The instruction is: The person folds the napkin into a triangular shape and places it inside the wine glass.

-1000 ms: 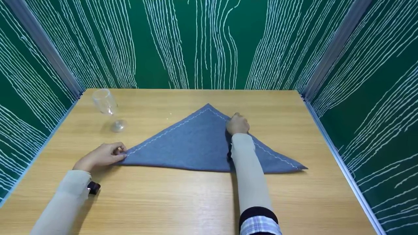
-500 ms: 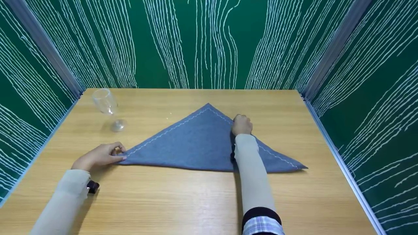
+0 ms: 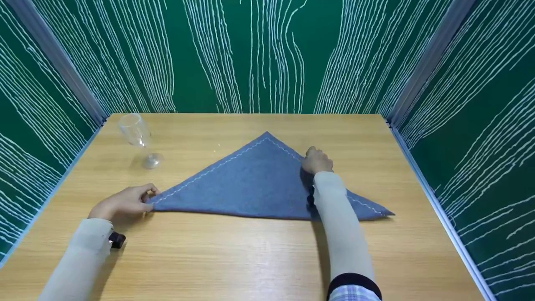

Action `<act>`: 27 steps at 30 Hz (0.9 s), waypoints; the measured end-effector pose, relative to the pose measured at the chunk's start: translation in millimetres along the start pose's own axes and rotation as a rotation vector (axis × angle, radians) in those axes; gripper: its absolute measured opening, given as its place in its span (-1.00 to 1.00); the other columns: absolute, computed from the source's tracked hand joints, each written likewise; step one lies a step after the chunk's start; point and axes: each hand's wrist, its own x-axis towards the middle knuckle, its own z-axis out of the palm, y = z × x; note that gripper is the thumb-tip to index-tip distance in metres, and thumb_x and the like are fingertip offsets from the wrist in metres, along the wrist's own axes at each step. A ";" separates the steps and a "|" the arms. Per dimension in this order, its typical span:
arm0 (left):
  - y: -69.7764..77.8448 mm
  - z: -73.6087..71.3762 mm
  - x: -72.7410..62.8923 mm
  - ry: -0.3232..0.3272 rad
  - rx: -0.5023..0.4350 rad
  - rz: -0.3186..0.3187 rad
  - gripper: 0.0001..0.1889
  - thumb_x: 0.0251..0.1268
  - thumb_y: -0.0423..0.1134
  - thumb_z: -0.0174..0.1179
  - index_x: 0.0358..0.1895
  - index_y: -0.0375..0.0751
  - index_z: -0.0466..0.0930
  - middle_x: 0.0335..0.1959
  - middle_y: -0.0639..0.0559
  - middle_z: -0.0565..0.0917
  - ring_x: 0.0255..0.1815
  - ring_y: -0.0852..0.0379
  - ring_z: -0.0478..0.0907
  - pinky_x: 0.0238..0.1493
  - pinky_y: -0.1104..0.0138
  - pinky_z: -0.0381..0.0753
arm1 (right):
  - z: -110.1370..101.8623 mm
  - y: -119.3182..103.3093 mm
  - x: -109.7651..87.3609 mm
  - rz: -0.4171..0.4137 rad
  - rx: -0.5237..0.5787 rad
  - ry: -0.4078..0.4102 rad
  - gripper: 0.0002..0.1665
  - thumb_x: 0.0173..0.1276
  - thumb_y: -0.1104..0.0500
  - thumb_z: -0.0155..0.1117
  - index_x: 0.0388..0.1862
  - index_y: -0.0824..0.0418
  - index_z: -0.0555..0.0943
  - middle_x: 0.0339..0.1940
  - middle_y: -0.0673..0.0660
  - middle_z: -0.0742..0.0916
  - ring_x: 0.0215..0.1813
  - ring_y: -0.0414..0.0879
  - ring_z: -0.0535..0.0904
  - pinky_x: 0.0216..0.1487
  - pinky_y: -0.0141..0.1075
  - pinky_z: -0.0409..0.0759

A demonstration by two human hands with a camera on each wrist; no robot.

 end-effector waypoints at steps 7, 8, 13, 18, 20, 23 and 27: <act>2.2 -1.5 3.4 0.009 0.071 0.036 -0.62 0.03 -0.49 0.25 -0.07 -0.03 0.60 -0.17 -0.03 0.60 -0.16 -0.05 0.48 -0.11 0.10 0.45 | -3.6 11.7 -3.4 -0.010 0.045 -0.032 -0.56 0.48 0.29 0.00 0.29 0.42 0.39 0.22 0.52 0.52 0.24 0.34 0.46 0.21 0.16 0.44; 2.9 -1.2 4.1 0.008 0.083 0.041 -0.62 0.04 -0.51 0.25 -0.07 -0.04 0.60 -0.16 -0.02 0.60 -0.15 -0.04 0.48 -0.09 0.09 0.46 | -3.5 13.0 -3.6 -0.015 0.052 -0.032 -0.56 0.47 0.31 0.00 0.28 0.43 0.39 0.21 0.52 0.53 0.22 0.33 0.47 0.20 0.15 0.45; 9.5 0.2 5.5 -0.002 0.111 0.021 -0.57 0.10 -0.53 0.22 0.05 -0.08 0.55 -0.02 -0.10 0.60 -0.08 -0.08 0.49 0.00 0.00 0.51 | -4.1 15.8 -5.4 0.012 0.074 -0.030 -0.58 0.45 0.32 0.02 0.25 0.39 0.44 0.18 0.49 0.56 0.14 0.27 0.52 0.16 0.14 0.48; 17.9 3.2 6.5 0.051 0.115 0.103 -0.48 0.16 -0.54 0.13 0.24 -0.23 0.45 0.23 -0.25 0.52 0.22 -0.22 0.47 0.23 -0.09 0.44 | -6.7 14.7 -6.4 0.018 0.064 -0.048 -0.60 0.51 0.23 0.03 0.25 0.37 0.45 0.17 0.47 0.56 0.12 0.24 0.54 0.14 0.12 0.51; 22.5 6.0 8.3 0.090 0.148 0.160 -0.49 0.20 -0.51 0.13 0.27 -0.27 0.44 0.29 -0.25 0.47 0.31 -0.23 0.41 0.31 -0.10 0.38 | -8.8 13.3 -7.4 0.016 0.062 -0.052 -0.59 0.52 0.20 0.04 0.26 0.36 0.45 0.17 0.46 0.57 0.10 0.23 0.55 0.12 0.12 0.52; 31.0 12.6 11.4 0.142 0.199 0.225 -0.55 0.28 -0.42 0.16 0.25 -0.23 0.48 0.26 -0.19 0.48 0.31 -0.19 0.42 0.32 -0.08 0.38 | -11.0 11.5 -9.5 0.010 0.063 -0.043 -0.60 0.51 0.20 0.05 0.25 0.34 0.46 0.14 0.43 0.58 0.08 0.22 0.55 0.09 0.11 0.53; 45.3 23.5 15.3 0.196 0.272 0.311 -0.61 0.28 -0.33 0.20 0.19 -0.17 0.57 0.16 -0.10 0.52 0.24 -0.13 0.44 0.30 -0.03 0.40 | -10.0 11.6 -12.8 -0.079 0.037 0.022 -0.62 0.47 0.24 0.06 0.19 0.38 0.50 0.09 0.44 0.59 0.07 0.28 0.54 0.07 0.14 0.52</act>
